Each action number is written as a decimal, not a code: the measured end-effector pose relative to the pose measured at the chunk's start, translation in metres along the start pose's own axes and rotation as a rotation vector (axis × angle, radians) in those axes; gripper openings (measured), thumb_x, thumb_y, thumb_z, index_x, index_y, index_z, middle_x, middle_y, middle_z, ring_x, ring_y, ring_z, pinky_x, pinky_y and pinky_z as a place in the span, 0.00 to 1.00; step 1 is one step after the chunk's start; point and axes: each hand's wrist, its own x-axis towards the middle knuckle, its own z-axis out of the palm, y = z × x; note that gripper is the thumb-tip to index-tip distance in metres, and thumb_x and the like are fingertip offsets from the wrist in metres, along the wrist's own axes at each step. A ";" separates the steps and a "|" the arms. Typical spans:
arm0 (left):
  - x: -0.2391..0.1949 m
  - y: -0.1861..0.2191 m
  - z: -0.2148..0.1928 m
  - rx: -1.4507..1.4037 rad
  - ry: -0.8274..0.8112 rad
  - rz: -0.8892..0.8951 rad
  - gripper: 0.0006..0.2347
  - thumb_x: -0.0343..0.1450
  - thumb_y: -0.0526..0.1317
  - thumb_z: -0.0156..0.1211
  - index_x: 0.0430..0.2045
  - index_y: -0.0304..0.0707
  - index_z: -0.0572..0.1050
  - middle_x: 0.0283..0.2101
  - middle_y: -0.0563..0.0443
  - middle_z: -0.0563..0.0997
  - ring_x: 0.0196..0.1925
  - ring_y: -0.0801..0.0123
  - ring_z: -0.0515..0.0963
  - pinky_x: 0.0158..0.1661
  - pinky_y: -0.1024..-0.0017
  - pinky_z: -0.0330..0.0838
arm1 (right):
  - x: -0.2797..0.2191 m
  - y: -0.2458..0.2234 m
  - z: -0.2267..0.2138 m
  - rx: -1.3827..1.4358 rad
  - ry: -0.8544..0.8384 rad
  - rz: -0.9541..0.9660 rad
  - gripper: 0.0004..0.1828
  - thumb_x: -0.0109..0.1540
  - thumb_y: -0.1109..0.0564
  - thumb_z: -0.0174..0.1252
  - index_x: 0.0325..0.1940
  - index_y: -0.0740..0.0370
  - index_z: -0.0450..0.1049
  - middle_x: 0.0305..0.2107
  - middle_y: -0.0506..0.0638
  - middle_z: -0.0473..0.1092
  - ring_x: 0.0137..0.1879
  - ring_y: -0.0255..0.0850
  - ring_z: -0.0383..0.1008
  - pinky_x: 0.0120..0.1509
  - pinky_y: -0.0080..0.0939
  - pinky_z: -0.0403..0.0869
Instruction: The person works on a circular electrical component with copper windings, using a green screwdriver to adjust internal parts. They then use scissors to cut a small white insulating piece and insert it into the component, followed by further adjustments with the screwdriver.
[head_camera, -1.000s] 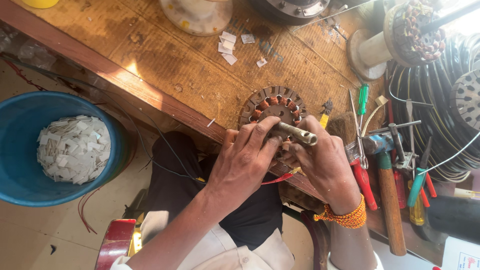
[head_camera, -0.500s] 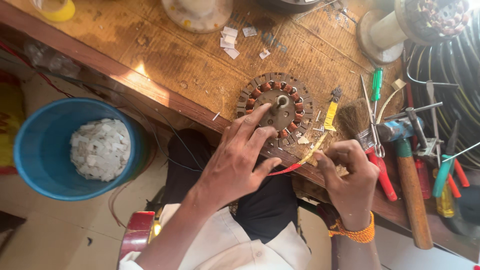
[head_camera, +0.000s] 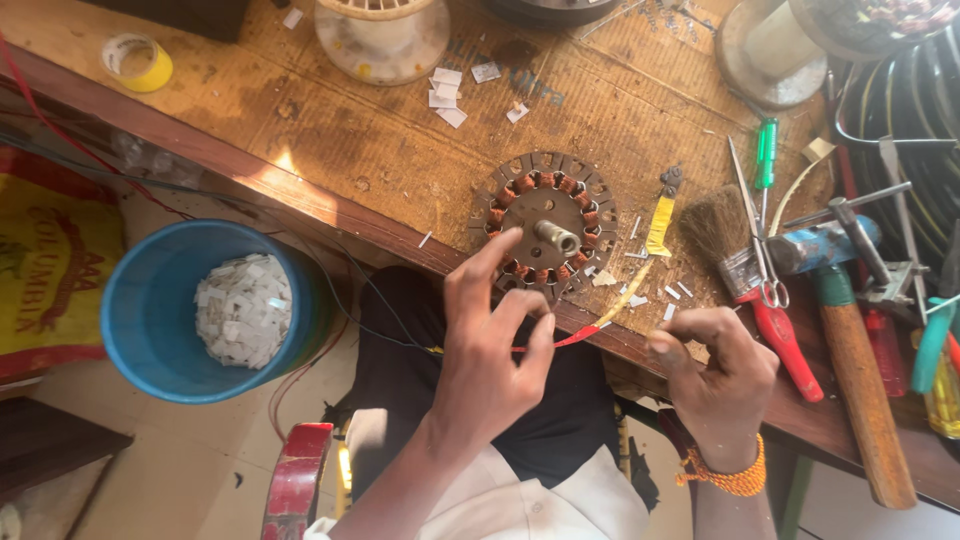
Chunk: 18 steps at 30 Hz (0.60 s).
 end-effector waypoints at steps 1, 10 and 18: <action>-0.003 0.004 -0.006 -0.022 -0.007 0.005 0.05 0.67 0.31 0.66 0.32 0.33 0.77 0.64 0.37 0.69 0.64 0.47 0.69 0.62 0.56 0.65 | 0.002 -0.004 -0.001 -0.017 0.001 -0.037 0.10 0.61 0.62 0.68 0.41 0.67 0.73 0.31 0.52 0.75 0.36 0.35 0.75 0.41 0.32 0.71; -0.032 0.028 -0.038 -0.138 -0.149 -0.016 0.06 0.68 0.29 0.66 0.37 0.32 0.80 0.31 0.48 0.81 0.32 0.63 0.82 0.34 0.70 0.76 | 0.035 -0.047 0.019 0.105 -0.497 -0.474 0.18 0.57 0.62 0.66 0.52 0.64 0.78 0.53 0.52 0.76 0.50 0.47 0.76 0.54 0.44 0.76; -0.052 0.016 -0.067 -0.046 -0.098 -0.101 0.02 0.70 0.32 0.64 0.32 0.32 0.80 0.29 0.49 0.84 0.28 0.66 0.84 0.28 0.73 0.74 | 0.017 -0.011 0.017 0.118 -0.303 -0.426 0.13 0.49 0.55 0.74 0.37 0.56 0.84 0.31 0.43 0.75 0.37 0.40 0.68 0.40 0.39 0.68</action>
